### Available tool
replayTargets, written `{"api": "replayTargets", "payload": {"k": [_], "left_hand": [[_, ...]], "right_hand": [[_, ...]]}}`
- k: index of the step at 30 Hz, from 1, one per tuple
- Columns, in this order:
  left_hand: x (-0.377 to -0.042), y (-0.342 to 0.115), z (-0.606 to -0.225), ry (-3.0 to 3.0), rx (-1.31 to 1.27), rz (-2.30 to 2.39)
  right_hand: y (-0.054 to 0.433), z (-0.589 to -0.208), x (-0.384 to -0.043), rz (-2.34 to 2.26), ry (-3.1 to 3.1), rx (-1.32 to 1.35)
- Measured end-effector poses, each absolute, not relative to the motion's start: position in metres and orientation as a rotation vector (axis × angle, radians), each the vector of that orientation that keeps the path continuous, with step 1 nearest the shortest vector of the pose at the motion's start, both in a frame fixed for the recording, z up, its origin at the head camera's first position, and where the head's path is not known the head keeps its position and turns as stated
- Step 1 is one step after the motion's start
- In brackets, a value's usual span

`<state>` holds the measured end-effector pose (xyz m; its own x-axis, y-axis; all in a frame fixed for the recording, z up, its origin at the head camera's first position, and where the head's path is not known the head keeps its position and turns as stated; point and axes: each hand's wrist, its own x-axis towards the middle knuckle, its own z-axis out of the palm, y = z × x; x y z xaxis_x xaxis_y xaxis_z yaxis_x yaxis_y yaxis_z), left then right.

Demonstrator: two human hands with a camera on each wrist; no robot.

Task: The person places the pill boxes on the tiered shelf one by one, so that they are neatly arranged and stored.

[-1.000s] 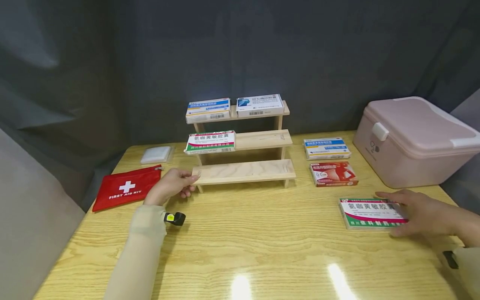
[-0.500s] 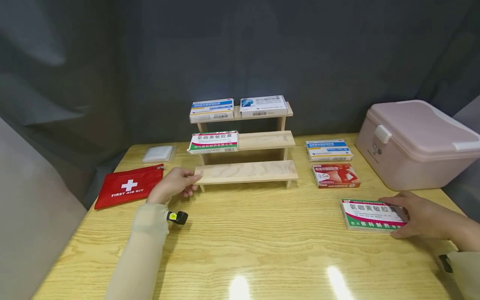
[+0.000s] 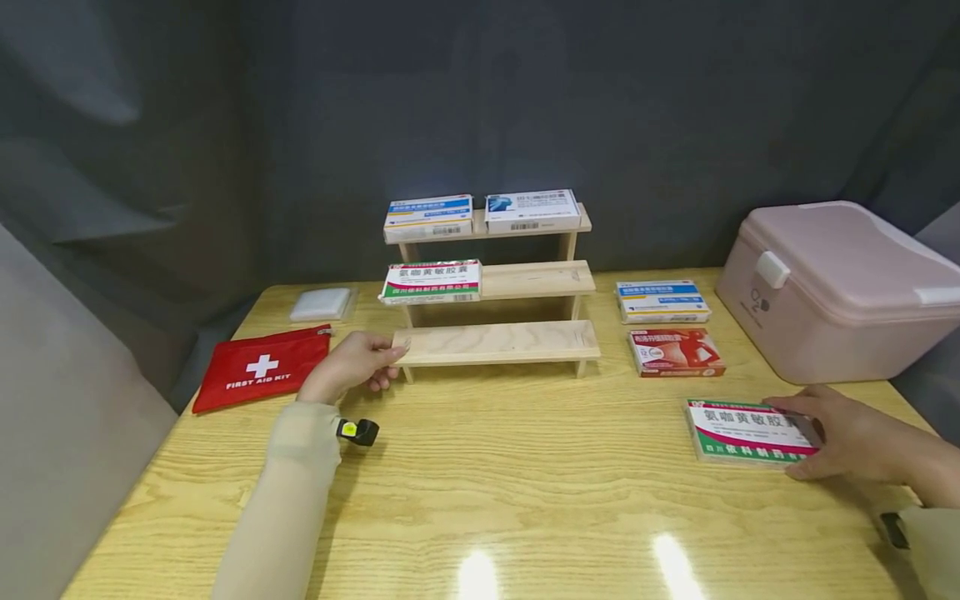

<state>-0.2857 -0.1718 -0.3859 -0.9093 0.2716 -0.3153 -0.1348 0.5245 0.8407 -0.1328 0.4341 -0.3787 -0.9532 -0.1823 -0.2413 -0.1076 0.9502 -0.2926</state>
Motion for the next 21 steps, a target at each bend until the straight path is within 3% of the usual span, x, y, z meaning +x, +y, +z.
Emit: {"api": "replayTargets", "payload": {"k": [21], "left_hand": [[-0.2828, -0.1710, -0.3845, 2.351, 0.102, 1.356]], "right_hand": [[0.4370, -0.3821, -0.1335, -0.388, 2.847, -0.243]]}}
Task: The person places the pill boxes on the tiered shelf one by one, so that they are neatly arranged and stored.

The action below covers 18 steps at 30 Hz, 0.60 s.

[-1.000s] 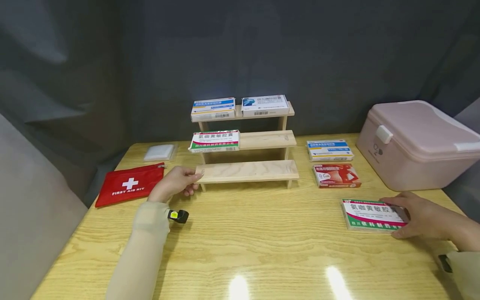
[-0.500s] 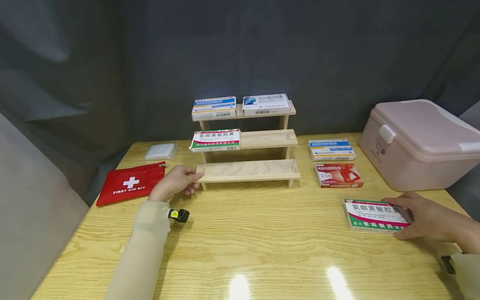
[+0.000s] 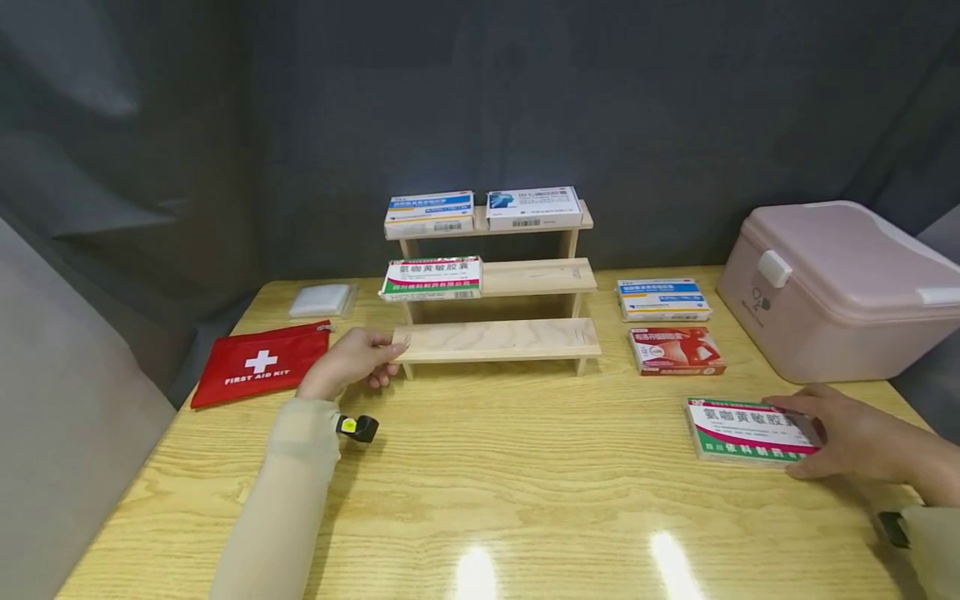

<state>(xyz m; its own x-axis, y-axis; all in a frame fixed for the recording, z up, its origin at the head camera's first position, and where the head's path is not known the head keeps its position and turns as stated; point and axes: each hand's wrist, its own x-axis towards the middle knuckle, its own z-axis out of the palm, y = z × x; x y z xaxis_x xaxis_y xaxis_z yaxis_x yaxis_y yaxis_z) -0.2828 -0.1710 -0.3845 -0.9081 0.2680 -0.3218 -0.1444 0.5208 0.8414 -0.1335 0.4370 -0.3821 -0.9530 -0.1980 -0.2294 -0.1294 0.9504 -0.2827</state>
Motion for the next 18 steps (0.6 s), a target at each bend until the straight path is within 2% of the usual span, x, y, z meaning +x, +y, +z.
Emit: {"api": "replayTargets", "payload": {"k": [7, 15, 18], "left_hand": [[-0.283, -0.170, -0.385, 2.355, 0.106, 1.345], [-0.282, -0.171, -0.383, 2.365, 0.100, 1.336], [-0.283, -0.170, -0.382, 2.365, 0.102, 1.335]], "right_hand": [[0.428, -0.366, -0.136, -0.318, 2.906, -0.343], [0.402, -0.323, -0.151, -0.403, 3.070, -0.611], [0.389, -0.308, -0.158, -0.439, 3.081, -0.599]]}}
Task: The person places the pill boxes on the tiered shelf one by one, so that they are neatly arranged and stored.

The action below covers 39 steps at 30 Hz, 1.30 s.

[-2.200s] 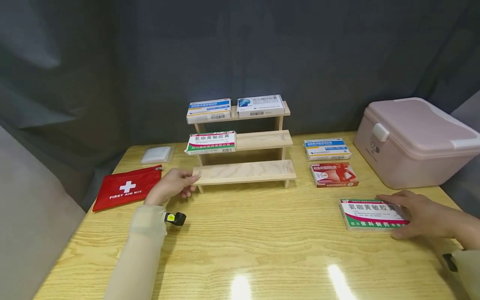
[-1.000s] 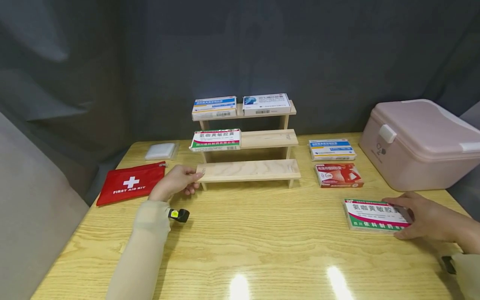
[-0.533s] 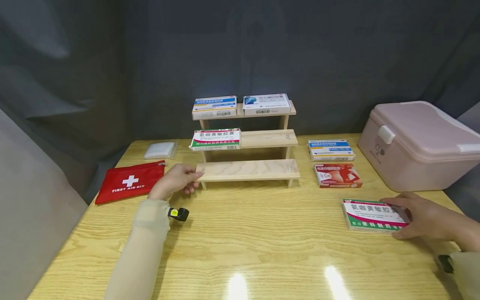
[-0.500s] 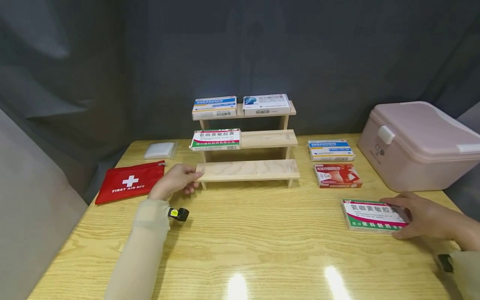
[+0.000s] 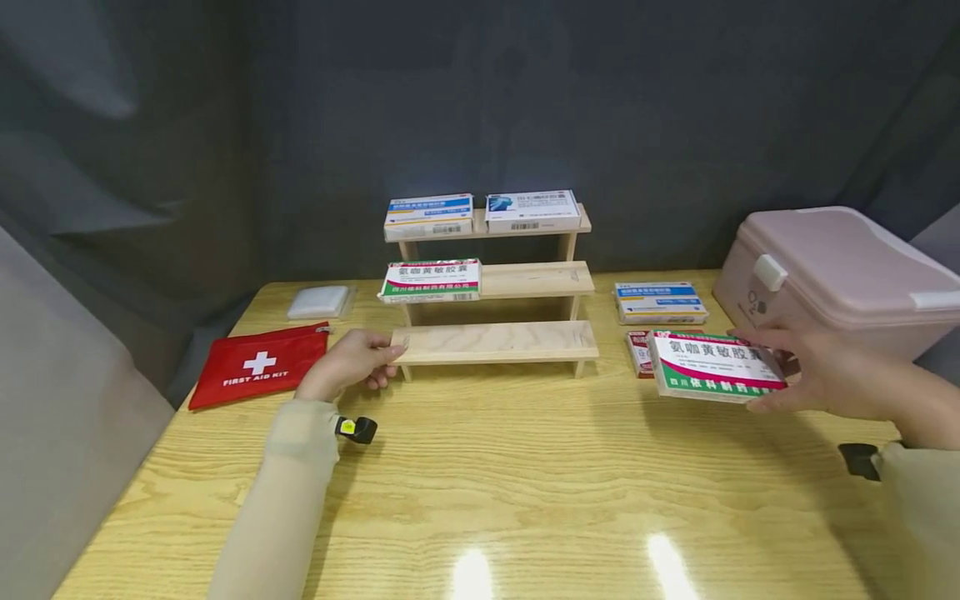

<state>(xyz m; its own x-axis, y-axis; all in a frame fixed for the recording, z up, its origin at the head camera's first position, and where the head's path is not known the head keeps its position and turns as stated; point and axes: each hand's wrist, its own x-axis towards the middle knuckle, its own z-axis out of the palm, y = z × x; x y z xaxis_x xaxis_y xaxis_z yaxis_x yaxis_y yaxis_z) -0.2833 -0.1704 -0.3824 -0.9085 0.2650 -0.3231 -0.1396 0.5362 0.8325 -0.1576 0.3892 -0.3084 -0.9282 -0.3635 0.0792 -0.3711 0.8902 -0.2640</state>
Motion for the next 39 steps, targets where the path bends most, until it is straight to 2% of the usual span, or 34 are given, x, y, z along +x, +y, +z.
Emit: {"api": "replayTargets", "payload": {"k": [22, 30, 39], "left_hand": [[-0.287, -0.173, -0.386, 2.345, 0.107, 1.362], [-0.286, -0.173, -0.388, 2.344, 0.123, 1.396], [-0.288, -0.173, -0.390, 2.368, 0.137, 1.379]], "right_hand": [[0.299, -0.249, -0.239, 0.406, -3.099, 0.479], [0.272, -0.249, -0.274, 0.523, -3.072, 0.456], [0.250, -0.270, -0.303, 0.549, -3.155, 0.458]]}}
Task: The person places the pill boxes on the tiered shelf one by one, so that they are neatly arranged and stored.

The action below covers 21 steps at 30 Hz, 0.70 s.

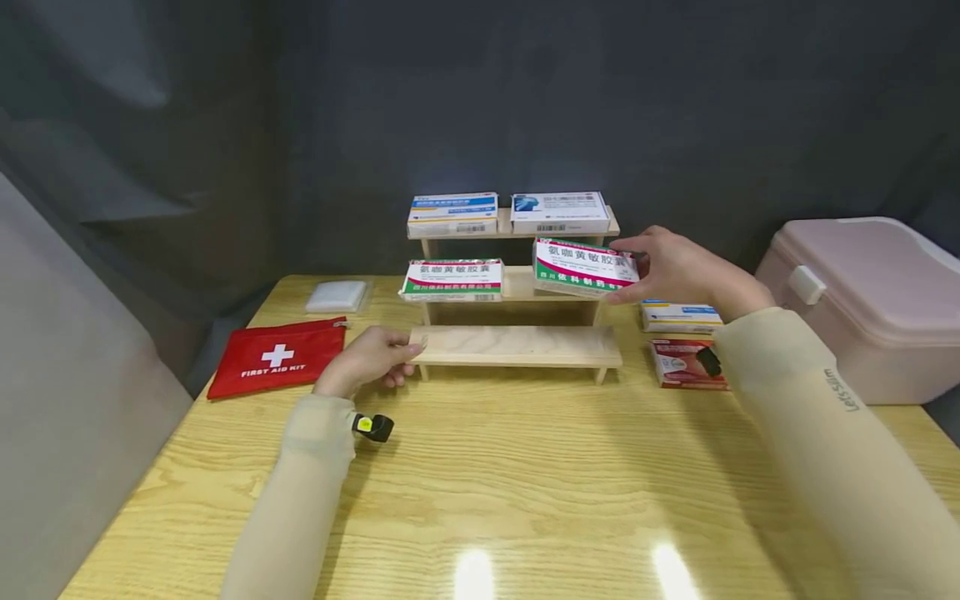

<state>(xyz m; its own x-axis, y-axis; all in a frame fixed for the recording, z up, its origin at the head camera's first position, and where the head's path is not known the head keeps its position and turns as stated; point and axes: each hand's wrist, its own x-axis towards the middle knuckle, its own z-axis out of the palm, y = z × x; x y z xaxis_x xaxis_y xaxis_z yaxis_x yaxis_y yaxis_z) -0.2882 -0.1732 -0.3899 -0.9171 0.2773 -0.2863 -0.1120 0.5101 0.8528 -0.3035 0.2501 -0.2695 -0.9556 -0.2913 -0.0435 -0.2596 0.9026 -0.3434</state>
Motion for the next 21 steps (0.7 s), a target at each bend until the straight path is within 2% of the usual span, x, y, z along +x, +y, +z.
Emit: {"api": "replayTargets", "payload": {"k": [21], "left_hand": [[-0.290, -0.173, -0.389, 2.357, 0.097, 1.368]], "right_hand": [[0.231, -0.290, -0.326, -0.624, 2.883, -0.225]]}}
